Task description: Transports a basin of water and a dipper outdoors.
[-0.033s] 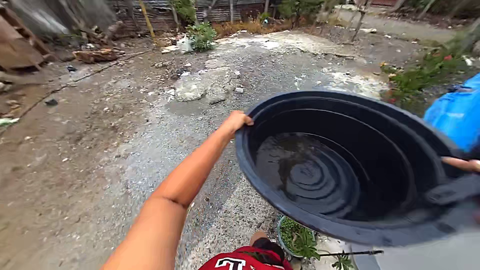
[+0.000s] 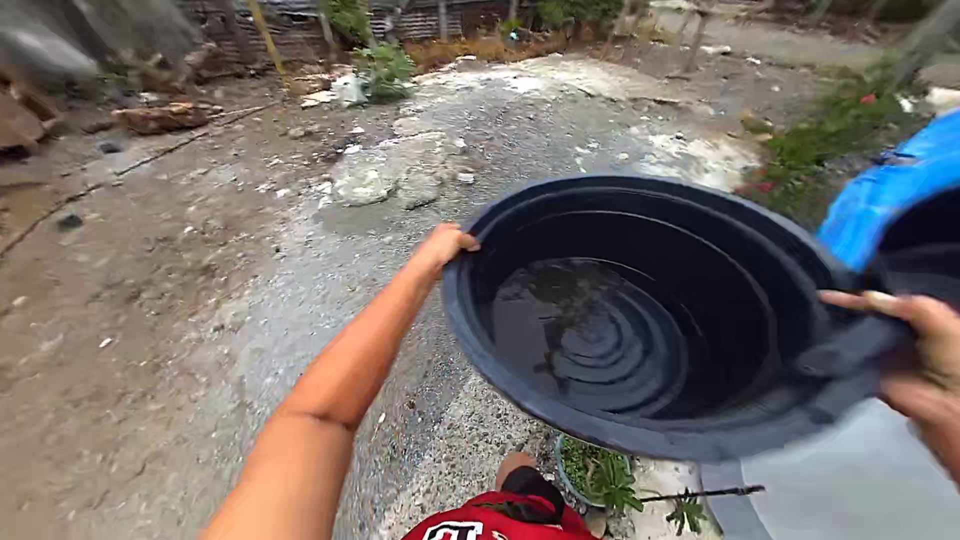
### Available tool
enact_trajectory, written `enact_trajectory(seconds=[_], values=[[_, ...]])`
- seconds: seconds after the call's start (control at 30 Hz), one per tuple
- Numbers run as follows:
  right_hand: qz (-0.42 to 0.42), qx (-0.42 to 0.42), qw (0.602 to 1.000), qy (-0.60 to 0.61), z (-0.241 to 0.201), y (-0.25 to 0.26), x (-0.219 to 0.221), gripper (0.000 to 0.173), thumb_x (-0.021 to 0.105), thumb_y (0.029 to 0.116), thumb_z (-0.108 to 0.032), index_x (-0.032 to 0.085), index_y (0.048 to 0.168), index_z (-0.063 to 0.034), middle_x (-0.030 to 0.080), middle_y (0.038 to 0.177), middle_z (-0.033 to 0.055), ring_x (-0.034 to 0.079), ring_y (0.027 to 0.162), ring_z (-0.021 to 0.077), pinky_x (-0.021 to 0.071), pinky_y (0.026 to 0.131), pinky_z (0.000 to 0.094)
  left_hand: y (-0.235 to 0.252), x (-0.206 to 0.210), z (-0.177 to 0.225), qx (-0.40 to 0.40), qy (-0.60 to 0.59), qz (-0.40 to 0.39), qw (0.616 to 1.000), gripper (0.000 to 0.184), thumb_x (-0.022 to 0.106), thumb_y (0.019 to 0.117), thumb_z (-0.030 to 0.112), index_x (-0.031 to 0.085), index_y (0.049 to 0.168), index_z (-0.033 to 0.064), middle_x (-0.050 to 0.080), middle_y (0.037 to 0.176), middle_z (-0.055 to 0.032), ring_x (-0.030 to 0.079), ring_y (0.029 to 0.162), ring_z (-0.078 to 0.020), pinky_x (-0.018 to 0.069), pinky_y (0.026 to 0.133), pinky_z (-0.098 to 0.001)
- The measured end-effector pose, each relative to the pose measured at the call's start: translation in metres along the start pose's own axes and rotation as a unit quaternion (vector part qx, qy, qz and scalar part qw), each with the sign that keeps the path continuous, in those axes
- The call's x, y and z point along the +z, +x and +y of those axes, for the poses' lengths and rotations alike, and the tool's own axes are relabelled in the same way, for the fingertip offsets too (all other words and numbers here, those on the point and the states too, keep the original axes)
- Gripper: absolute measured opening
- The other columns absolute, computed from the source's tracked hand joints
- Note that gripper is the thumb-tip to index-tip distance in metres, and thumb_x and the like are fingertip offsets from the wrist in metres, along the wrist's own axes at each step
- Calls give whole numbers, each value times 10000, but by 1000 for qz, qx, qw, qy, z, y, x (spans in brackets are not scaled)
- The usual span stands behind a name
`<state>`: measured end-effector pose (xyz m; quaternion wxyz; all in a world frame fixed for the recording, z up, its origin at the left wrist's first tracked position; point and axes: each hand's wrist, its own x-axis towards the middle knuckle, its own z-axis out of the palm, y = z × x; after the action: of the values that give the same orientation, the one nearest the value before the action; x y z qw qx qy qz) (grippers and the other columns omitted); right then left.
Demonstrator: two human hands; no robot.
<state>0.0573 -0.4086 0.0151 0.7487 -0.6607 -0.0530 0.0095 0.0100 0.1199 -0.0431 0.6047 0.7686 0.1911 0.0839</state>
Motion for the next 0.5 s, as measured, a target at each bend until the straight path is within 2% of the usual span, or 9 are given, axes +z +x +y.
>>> enact_trajectory(seconds=[0.03,0.07,0.1,0.2,0.3,0.4,0.5], values=[[74,76,994,-27,9,9,38,167,484,1001,-173,650,1014,-184,686,840,-58,665,744,46,587,680,259,17,-19,-16,-3,8,12,1000,273,708,854,89,684,1110,-3,714,947,-137,682,810,-215,587,742,-459],[60,123,991,-17,25,28,58,162,542,985,-218,643,1103,-173,699,928,-30,678,813,83,597,719,302,35,-37,-31,-9,17,24,1000,292,712,866,109,687,1141,15,718,969,-131,687,824,-214,591,754,-466],[43,144,989,-4,45,53,76,204,582,964,-239,647,1128,-134,700,944,8,677,825,121,593,715,339,57,-54,-47,-20,28,40,999,326,711,876,126,676,1187,34,714,998,-127,682,840,-211,588,766,-472],[-9,186,982,21,111,138,136,224,634,939,-256,671,1064,-75,695,868,57,673,774,175,581,676,391,128,-107,-95,-44,74,101,991,374,720,871,118,647,1231,48,693,1039,-114,661,853,-181,573,778,-443],[-42,230,972,17,173,216,199,228,653,947,-277,674,1014,-60,688,812,58,669,722,172,581,654,391,198,-152,-131,-49,105,140,983,434,740,833,130,640,1241,26,689,1103,-144,674,914,-210,581,807,-474],[-55,275,960,27,224,289,263,265,691,945,-258,654,1070,-27,680,856,78,663,757,176,579,706,394,256,-189,-138,-68,129,164,976,486,729,828,110,609,1286,1,649,1205,-210,637,1015,-280,537,869,-550],[-57,311,948,31,257,357,329,300,688,954,-225,628,1145,-1,684,926,103,673,820,186,584,766,398,324,-237,-142,-94,154,164,970,493,723,824,104,608,1294,10,653,1199,-176,639,998,-215,551,863,-484]])
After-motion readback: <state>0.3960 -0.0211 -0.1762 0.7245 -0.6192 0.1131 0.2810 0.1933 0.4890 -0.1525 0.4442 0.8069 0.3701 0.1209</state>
